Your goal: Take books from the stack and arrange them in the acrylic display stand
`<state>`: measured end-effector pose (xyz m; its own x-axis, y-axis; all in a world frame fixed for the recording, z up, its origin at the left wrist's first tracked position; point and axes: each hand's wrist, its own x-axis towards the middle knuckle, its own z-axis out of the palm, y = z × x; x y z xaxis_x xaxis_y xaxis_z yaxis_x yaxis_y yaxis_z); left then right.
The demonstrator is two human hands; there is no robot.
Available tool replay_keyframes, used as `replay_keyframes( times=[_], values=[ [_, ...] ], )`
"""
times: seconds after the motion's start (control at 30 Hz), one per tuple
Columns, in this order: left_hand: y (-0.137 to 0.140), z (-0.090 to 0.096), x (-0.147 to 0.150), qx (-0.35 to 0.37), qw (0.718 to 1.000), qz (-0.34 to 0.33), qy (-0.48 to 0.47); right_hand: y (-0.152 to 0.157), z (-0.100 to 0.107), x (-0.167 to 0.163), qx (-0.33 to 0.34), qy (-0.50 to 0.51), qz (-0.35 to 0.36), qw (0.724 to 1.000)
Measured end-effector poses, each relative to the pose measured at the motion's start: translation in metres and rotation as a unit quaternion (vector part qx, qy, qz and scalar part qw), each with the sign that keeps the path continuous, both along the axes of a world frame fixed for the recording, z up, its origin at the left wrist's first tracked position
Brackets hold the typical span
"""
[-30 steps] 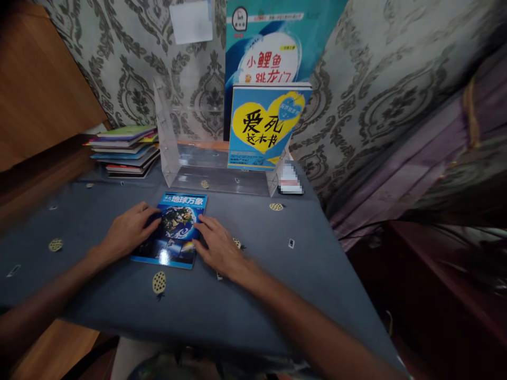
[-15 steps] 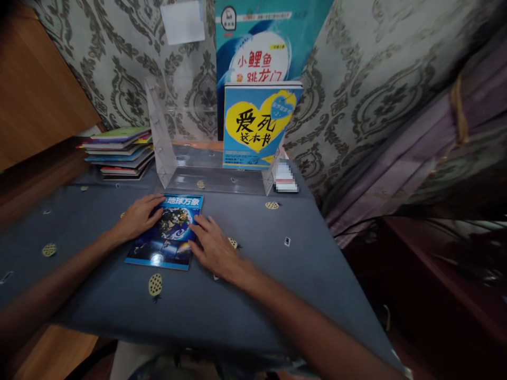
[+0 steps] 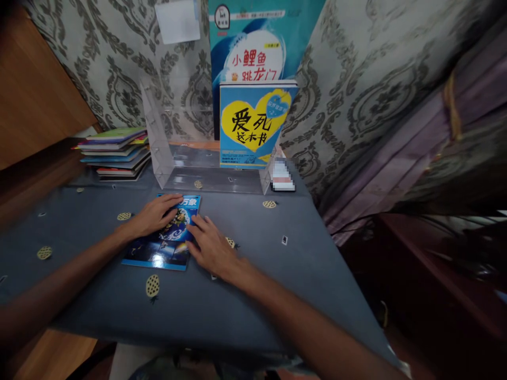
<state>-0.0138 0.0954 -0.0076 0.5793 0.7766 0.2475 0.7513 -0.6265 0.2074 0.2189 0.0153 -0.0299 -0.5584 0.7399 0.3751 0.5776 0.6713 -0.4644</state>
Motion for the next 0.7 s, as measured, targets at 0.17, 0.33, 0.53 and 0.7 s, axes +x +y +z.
replay_keyframes(
  times=[0.17, 0.33, 0.53, 0.7],
  values=[
    [0.004, 0.0, 0.015, -0.003, 1.0, -0.029, 0.0, -0.001, 0.001, 0.0, 0.004, -0.003, 0.004, 1.0],
    [0.008, 0.001, 0.031, -0.006, 0.998, -0.057, -0.001, -0.001, -0.001, 0.0, 0.008, 0.001, -0.002, 1.0],
    [0.013, -0.001, 0.033, -0.016, 0.997, -0.065, -0.027, -0.005, 0.01, -0.002, 0.008, -0.035, -0.021, 0.999],
    [0.015, -0.004, 0.028, -0.044, 0.994, -0.063, -0.071, 0.0, 0.018, -0.003, 0.002, -0.067, -0.047, 0.997]
  ],
)
